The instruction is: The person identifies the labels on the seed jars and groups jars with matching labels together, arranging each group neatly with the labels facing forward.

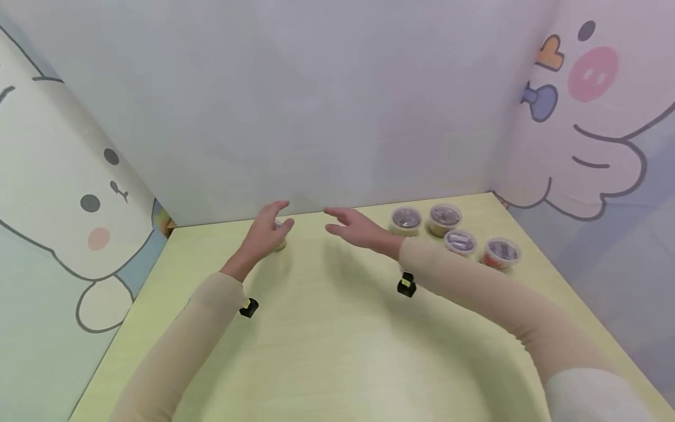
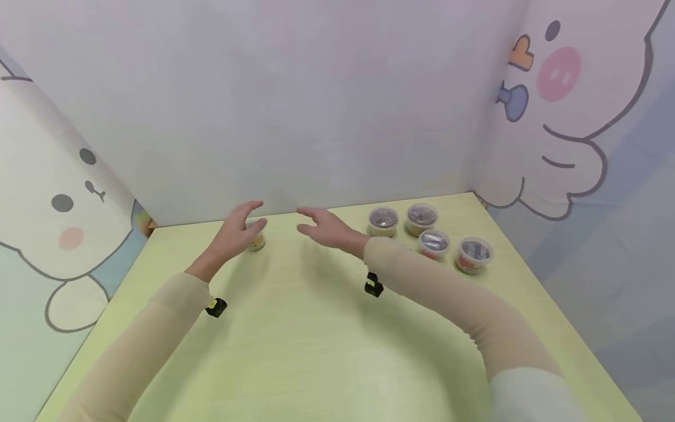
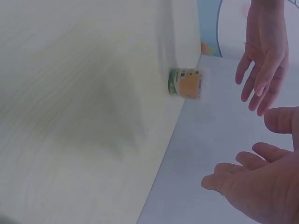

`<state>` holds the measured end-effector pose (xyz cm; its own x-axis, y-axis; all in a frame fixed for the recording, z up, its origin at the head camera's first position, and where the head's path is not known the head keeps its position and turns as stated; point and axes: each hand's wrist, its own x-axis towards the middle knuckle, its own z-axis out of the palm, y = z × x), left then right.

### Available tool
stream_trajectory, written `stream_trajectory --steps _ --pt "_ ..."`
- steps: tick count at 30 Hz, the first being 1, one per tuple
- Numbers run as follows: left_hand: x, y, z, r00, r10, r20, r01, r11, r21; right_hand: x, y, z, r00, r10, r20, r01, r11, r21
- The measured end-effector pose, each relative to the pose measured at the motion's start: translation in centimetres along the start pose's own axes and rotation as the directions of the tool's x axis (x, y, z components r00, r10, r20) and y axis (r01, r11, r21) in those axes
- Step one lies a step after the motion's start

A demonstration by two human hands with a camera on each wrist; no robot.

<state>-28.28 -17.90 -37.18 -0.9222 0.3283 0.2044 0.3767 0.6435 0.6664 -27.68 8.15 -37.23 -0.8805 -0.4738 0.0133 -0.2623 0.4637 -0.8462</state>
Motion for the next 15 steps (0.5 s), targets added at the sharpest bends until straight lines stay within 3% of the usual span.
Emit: stream_trajectory --steps 9,15 --pt "0.9 3.6 3.6 0.988 0.081 0.133 -0.086 0.996 0.031 -5.4 2.7 -5.5 1.0 -0.008 -0.027 0.009 0.999 0.037" --pt "1.8 6.2 7.0 0.966 0.107 0.235 -0.119 0.992 0.036 -9.0 4.6 -8.4 0.994 0.067 -0.087 -0.057 0.992 0.109"
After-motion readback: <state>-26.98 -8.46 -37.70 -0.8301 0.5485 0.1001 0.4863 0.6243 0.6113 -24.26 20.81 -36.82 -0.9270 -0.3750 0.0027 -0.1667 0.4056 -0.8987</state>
